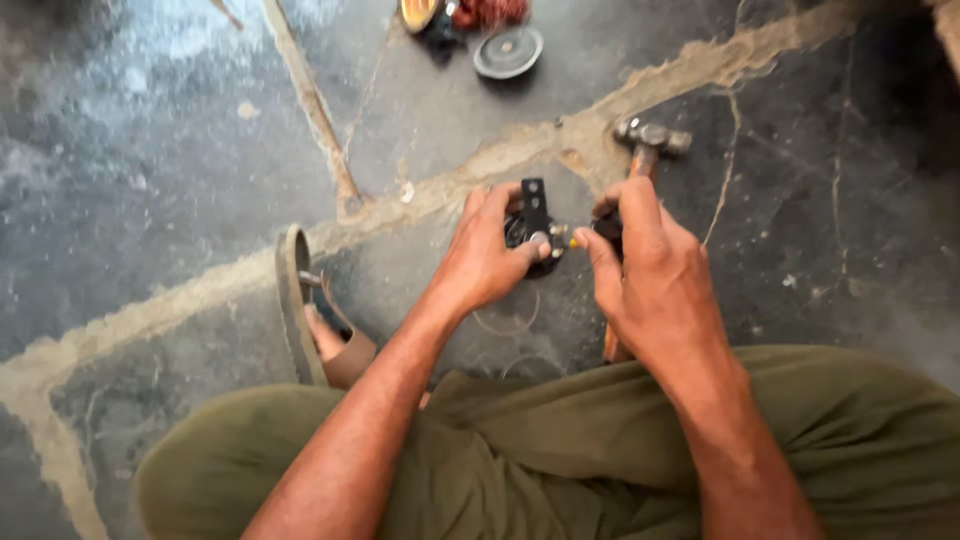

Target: The person uses a screwdriver to pry open a small black electrical component, then uses a hammer to strike a metal pin or rod held against the component. The person repeats the hammering action multiple times while seated on the floor.

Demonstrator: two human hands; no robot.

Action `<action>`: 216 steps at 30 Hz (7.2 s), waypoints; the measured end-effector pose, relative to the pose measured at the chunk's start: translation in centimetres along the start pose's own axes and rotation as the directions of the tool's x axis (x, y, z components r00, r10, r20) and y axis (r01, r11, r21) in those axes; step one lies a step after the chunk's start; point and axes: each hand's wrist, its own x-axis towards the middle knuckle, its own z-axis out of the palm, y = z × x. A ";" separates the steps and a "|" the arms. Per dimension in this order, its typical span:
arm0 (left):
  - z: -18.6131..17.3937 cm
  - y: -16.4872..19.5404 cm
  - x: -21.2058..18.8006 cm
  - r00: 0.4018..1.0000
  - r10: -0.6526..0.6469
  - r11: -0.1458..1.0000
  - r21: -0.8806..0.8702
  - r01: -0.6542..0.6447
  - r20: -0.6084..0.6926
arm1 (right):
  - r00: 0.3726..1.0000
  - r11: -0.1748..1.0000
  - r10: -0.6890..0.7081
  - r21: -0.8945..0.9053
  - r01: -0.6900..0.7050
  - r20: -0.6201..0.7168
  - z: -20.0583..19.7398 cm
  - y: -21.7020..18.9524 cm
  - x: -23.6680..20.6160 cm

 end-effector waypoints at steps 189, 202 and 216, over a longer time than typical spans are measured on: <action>11.0 0.6 11.8 0.989 -0.150 0.961 -0.236 0.144 -0.010 | 0.928 0.932 0.346 -0.162 -0.323 0.140 -4.5 16.7 4.0; 5.9 0.7 11.6 0.868 -0.496 0.685 0.626 0.373 0.026 | 0.804 0.861 0.409 -0.475 -0.183 0.431 2.9 21.2 2.0; 6.1 2.0 13.3 0.800 -0.581 0.620 0.719 0.314 0.151 | 0.845 0.884 0.402 -0.390 -0.258 0.353 2.1 20.8 4.4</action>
